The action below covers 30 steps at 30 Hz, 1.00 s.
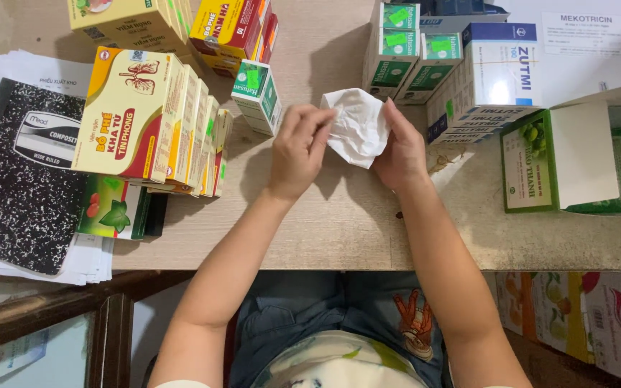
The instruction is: Wiping and cleaning various medicine boxes using a white cloth on a pharmacy counter.
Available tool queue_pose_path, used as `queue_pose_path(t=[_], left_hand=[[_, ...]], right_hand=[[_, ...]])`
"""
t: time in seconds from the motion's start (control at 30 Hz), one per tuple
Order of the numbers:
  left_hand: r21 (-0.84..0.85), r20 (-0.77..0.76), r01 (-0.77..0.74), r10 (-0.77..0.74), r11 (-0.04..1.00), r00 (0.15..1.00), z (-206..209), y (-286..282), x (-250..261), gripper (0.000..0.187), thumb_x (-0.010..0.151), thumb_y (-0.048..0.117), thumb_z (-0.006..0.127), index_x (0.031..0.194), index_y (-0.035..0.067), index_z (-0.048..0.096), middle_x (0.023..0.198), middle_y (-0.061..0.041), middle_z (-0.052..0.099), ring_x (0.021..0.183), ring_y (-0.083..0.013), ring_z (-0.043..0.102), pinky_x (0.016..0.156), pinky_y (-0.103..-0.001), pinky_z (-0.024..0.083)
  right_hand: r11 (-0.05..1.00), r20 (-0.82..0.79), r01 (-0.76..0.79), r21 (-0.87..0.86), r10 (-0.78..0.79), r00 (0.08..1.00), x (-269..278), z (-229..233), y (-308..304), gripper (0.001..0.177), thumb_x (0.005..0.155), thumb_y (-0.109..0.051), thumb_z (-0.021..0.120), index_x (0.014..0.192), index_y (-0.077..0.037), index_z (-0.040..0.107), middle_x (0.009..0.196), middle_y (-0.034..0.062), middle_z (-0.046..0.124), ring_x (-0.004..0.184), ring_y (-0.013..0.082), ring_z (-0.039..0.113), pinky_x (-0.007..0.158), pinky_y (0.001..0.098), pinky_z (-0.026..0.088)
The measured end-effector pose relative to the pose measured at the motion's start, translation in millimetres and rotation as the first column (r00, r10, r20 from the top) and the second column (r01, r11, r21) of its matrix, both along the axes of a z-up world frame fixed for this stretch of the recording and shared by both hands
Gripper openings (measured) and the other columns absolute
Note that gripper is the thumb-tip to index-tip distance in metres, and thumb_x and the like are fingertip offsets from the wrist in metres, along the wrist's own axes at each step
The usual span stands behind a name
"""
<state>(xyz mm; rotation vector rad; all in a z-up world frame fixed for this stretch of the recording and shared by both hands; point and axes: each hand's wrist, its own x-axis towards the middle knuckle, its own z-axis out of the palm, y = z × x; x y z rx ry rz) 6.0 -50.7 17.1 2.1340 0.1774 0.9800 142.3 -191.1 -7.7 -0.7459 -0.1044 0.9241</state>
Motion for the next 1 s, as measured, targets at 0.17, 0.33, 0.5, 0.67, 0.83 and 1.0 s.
queue_pose_path(t=[0.17,0.33,0.5,0.67,0.83,1.0], left_hand=[[-0.131,0.019,-0.011,0.013,0.991,1.000,-14.4,7.5,1.6,0.030,0.100,0.007,0.073,0.127,0.007,0.062,0.109,-0.004,0.063,0.093,-0.0130,0.066,0.079,-0.027,0.059],[-0.305,-0.009,0.026,-0.029,0.952,1.000,-14.6,6.5,3.5,0.044,0.099,0.012,0.076,0.139,0.008,0.057,0.103,0.001,0.064,0.091,-0.0078,0.065,0.078,-0.024,0.058],[-0.311,0.011,0.112,-0.114,0.944,0.993,-12.3,10.8,6.7,0.040,0.098,0.021,0.076,0.133,0.005,0.063,0.116,-0.002,0.055,0.096,-0.0099,0.058,0.078,-0.024,0.057],[-0.633,0.016,0.246,-0.305,0.734,0.952,-32.4,15.1,8.9,0.031,0.098,0.020,0.075,0.123,0.004,0.065,0.103,0.005,0.063,0.090,-0.0052,0.059,0.079,-0.021,0.052],[-0.727,0.048,0.241,-0.303,0.643,0.952,-42.3,18.5,8.5,0.022,0.101,0.009,0.074,0.120,0.000,0.067,0.100,0.002,0.065,0.087,-0.0055,0.055,0.078,-0.021,0.048],[-0.718,0.106,0.247,-0.249,0.650,0.963,-42.0,18.1,8.9,0.028,0.097,0.002,0.067,0.125,0.000,0.063,0.114,-0.001,0.068,0.102,-0.0064,0.062,0.092,-0.023,0.052]], right_hand=[[0.996,0.015,0.060,-0.059,-0.059,0.998,4.4,-9.9,-2.0,0.047,0.104,-0.039,0.056,0.130,0.000,0.062,0.123,0.0118,0.071,0.114,0.0246,0.068,0.105,0.0422,0.052],[0.999,-0.004,0.046,-0.002,-0.046,0.999,8.0,-13.7,-4.3,0.046,0.105,-0.038,0.056,0.131,-0.001,0.060,0.123,0.0106,0.070,0.114,0.0239,0.068,0.104,0.0409,0.053],[0.998,0.007,-0.017,0.064,0.017,1.000,4.8,1.5,-4.4,0.049,0.103,-0.040,0.055,0.132,0.000,0.061,0.124,0.0116,0.071,0.115,0.0240,0.069,0.103,0.0398,0.053],[0.997,0.053,0.036,-0.062,-0.033,0.998,5.6,-4.9,-3.5,0.046,0.100,-0.037,0.062,0.129,-0.001,0.062,0.119,0.0099,0.071,0.109,0.0214,0.069,0.098,0.0372,0.055],[0.989,0.284,0.050,-0.140,-0.008,0.959,-1.6,2.8,-5.6,0.037,0.095,-0.031,0.075,0.118,-0.003,0.064,0.107,0.0060,0.071,0.098,0.0155,0.068,0.088,0.0318,0.056],[0.967,0.463,0.076,-0.244,0.047,0.885,-5.8,-3.4,-1.9,0.022,0.096,-0.019,0.076,0.106,-0.006,0.062,0.095,-0.0003,0.068,0.084,0.0091,0.063,0.074,0.0262,0.052]])
